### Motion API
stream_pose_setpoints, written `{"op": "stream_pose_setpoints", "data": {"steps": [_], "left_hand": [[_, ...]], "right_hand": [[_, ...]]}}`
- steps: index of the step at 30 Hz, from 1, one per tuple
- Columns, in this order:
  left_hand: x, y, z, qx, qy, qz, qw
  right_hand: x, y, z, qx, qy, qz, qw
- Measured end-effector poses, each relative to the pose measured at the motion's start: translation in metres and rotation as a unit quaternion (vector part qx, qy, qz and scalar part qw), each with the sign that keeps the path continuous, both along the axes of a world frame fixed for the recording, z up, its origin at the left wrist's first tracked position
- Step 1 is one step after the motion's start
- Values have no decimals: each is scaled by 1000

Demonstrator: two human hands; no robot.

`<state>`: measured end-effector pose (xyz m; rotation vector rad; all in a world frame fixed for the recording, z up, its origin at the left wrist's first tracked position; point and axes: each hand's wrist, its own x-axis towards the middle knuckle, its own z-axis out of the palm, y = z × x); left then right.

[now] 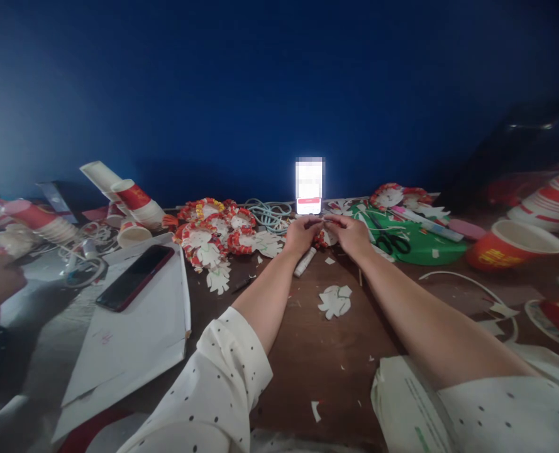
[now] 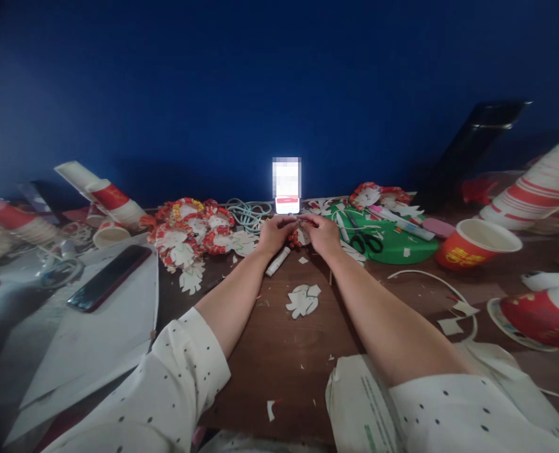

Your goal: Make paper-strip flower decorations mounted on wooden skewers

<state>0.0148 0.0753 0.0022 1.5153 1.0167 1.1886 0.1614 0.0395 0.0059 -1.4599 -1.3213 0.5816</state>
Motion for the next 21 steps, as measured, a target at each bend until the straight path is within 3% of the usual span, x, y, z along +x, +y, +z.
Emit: {"op": "stream_pose_setpoints", "data": {"steps": [10, 21], "left_hand": [[-1, -1, 3, -6, 27, 21, 999], [-2, -1, 2, 14, 53, 31, 998]], "right_hand": [[-2, -1, 3, -4, 20, 0, 1000], [0, -1, -1, -11, -28, 44, 999]]}}
